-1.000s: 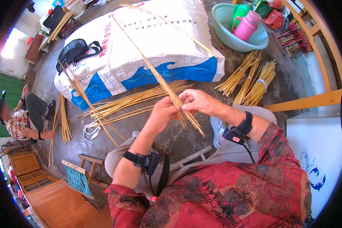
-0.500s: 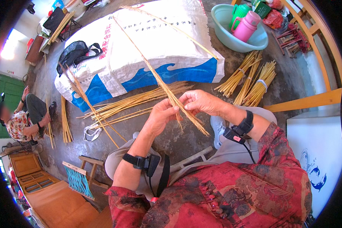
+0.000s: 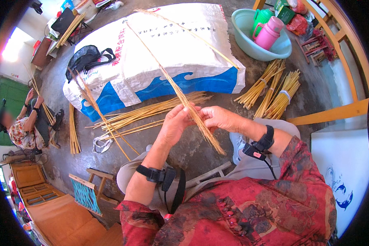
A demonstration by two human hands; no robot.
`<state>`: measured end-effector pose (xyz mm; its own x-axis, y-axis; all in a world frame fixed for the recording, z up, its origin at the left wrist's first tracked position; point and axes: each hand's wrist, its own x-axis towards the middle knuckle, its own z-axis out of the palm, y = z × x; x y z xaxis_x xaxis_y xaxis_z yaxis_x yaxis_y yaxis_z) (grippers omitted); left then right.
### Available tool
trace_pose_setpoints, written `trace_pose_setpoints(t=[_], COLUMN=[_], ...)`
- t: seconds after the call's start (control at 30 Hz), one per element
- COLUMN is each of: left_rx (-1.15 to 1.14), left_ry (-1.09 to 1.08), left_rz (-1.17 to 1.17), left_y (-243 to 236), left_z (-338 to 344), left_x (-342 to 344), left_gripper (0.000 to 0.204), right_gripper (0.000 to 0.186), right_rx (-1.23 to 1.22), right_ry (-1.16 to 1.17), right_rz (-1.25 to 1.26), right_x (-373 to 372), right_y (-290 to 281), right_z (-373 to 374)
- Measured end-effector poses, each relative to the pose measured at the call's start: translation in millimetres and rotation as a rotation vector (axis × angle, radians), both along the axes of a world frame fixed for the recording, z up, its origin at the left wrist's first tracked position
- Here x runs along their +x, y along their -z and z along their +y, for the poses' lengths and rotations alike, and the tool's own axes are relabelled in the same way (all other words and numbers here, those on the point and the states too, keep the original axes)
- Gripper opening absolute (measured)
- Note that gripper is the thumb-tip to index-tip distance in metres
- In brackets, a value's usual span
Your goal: The person weaves long, thin bamboo strips together by hand, holding a main vertical piece and interlacing bundles of smaller strips to create a woven structure. They repeatedly select strips from the floor, align them, and tuck them into the existing weave.
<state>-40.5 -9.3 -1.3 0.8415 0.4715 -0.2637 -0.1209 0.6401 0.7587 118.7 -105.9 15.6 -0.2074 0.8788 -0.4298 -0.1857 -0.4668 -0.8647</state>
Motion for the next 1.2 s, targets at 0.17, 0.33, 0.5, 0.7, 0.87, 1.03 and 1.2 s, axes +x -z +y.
trace_pose_setpoints(t=[0.17, 0.33, 0.5, 0.7, 0.87, 1.03, 1.2], left_rx=[0.03, -0.011, -0.043, -0.181, -0.246, -0.12, -0.115], left_ry=[-0.01, -0.085, -0.058, -0.052, -0.135, -0.269, -0.247], left_rz=[0.06, 0.137, 0.083, 0.019, 0.067, 0.101, 0.017], left_y=[10, 11, 12, 21, 28, 17, 16], left_z=[1, 5, 3, 12, 19, 22, 29], left_x=[-1, -2, -1, -1, 2, 14, 11], left_gripper=[0.019, 0.015, 0.018, 0.028, 0.031, 0.03, 0.021], right_gripper=[0.019, 0.019, 0.02, 0.021, 0.024, 0.022, 0.025], right_rx=[-0.028, -0.095, -0.009, -0.064, -0.061, -0.015, 0.024], right_ry=[-0.035, 0.017, -0.098, -0.146, -0.173, -0.255, -0.296], right_rz=[0.033, 0.02, -0.027, 0.071, 0.049, -0.066, -0.139], right_x=[-3, -6, -8, -12, -12, -17, -21], right_y=[4, 0, 13, 15, 20, 26, 12], right_z=[-1, 0, -7, -10, -12, -18, -14])
